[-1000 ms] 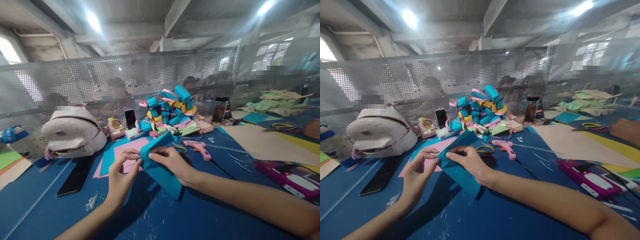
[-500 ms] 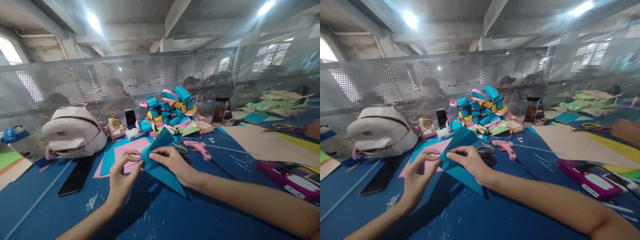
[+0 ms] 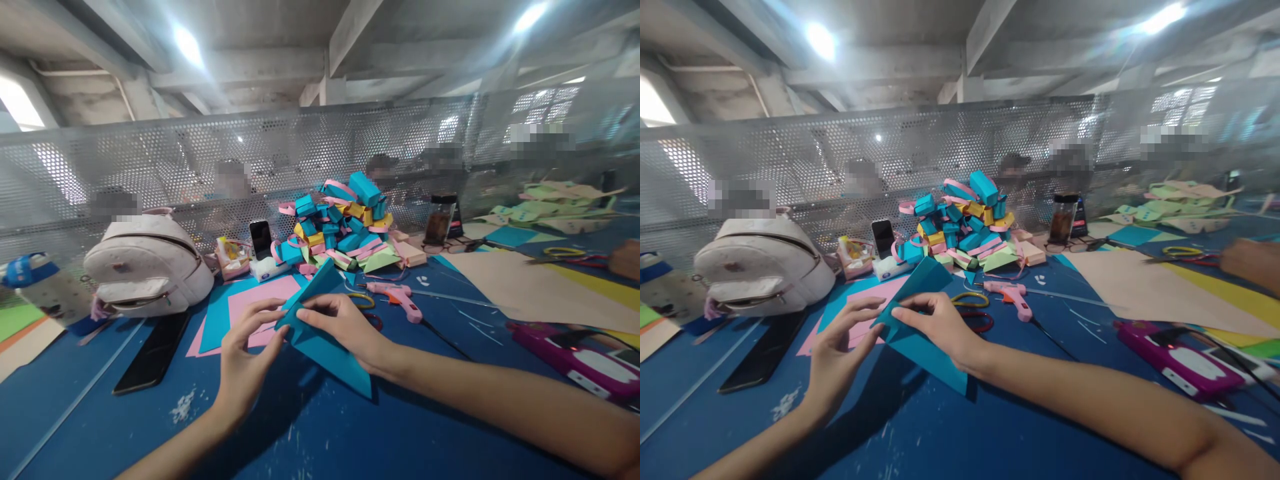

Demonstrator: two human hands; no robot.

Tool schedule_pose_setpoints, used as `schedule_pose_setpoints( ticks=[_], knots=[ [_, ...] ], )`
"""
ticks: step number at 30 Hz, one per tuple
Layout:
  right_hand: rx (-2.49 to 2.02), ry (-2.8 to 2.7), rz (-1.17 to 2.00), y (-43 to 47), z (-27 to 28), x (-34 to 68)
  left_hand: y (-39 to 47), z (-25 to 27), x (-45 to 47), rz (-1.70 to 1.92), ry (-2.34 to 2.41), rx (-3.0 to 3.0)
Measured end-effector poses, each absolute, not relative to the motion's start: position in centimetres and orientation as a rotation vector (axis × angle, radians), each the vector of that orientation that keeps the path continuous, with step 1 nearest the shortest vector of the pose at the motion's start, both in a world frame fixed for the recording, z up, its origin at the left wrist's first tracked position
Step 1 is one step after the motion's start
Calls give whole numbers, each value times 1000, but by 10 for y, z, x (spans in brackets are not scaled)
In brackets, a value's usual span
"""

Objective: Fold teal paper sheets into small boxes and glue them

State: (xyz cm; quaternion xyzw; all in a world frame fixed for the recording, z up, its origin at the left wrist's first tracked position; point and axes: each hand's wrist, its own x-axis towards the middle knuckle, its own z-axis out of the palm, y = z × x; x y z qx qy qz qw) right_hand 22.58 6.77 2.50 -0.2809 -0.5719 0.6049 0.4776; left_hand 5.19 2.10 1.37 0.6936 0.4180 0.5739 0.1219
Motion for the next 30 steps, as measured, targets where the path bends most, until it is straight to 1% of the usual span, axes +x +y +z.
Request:
schedule_pose_setpoints(
  ticks=[12,23,26,30],
  knots=[
    [-640,-1521,1378,69,24,228,18,16,50,1575,1263,2155],
    [-650,-1477,1453,66,25,228,20,12,50,1537,1277,2054],
    [-664,-1497,1454,66,27,229,21,19,47,1489,1264,2010],
    [-673,-1636,1391,66,33,233,22,46,39,1401,1146,2021]
  ],
)
